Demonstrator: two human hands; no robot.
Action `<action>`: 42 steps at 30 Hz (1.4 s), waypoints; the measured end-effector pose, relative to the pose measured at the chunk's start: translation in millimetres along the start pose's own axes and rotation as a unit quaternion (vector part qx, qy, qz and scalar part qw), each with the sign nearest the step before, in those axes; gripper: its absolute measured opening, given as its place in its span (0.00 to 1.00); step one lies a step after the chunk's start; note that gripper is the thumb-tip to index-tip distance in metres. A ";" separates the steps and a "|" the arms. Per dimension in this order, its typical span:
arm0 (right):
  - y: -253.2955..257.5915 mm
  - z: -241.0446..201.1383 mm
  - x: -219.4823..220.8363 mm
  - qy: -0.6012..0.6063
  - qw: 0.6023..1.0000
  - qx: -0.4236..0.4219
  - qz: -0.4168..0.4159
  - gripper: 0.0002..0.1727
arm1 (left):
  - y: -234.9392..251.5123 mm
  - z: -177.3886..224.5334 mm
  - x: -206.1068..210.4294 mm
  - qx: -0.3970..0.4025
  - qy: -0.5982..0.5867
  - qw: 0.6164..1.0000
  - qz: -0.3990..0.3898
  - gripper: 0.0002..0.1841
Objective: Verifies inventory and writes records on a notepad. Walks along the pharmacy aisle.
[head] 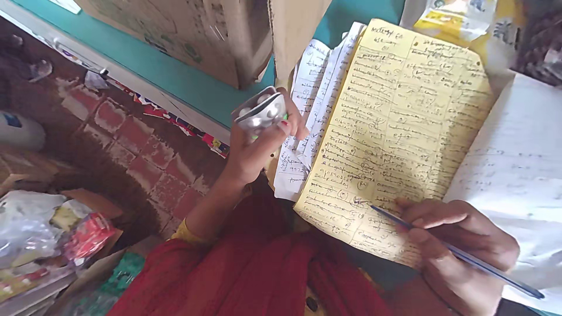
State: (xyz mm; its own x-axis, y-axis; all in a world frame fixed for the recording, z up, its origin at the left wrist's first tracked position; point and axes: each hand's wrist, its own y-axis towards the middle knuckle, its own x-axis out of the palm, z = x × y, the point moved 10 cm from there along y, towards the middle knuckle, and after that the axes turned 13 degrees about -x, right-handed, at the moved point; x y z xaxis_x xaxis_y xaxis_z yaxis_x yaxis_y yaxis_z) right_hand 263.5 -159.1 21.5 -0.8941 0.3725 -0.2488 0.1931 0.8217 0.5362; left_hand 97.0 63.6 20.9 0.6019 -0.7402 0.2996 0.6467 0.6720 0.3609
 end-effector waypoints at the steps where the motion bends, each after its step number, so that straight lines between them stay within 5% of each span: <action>1: 0.0 -0.1 -0.1 0.001 1.000 -0.001 0.001 0.08 | -1.3 0.4 -0.6 0.008 -0.002 1.000 0.006 0.06; 23: -1.0 0.1 0.7 0.005 1.000 0.005 0.004 0.07 | -3.8 8.6 2.4 0.047 0.002 0.998 0.037 0.13; 32: -2.2 1.2 0.7 0.019 1.000 0.010 0.012 0.07 | 2.0 5.5 -0.1 0.028 0.021 0.999 0.015 0.01; 42: -4.8 3.3 -2.2 0.000 1.000 0.015 0.017 0.05 | -0.7 16.2 -3.2 0.059 -0.055 0.996 0.024 0.10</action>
State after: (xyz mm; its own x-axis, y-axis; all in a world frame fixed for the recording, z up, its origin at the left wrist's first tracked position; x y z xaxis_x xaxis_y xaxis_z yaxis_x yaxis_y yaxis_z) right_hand 265.9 -162.5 16.7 -0.8870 0.4001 -0.2305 0.2354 0.8213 0.5197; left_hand 87.1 65.1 34.0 0.5721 -0.7094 0.4117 0.5551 0.7044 0.4423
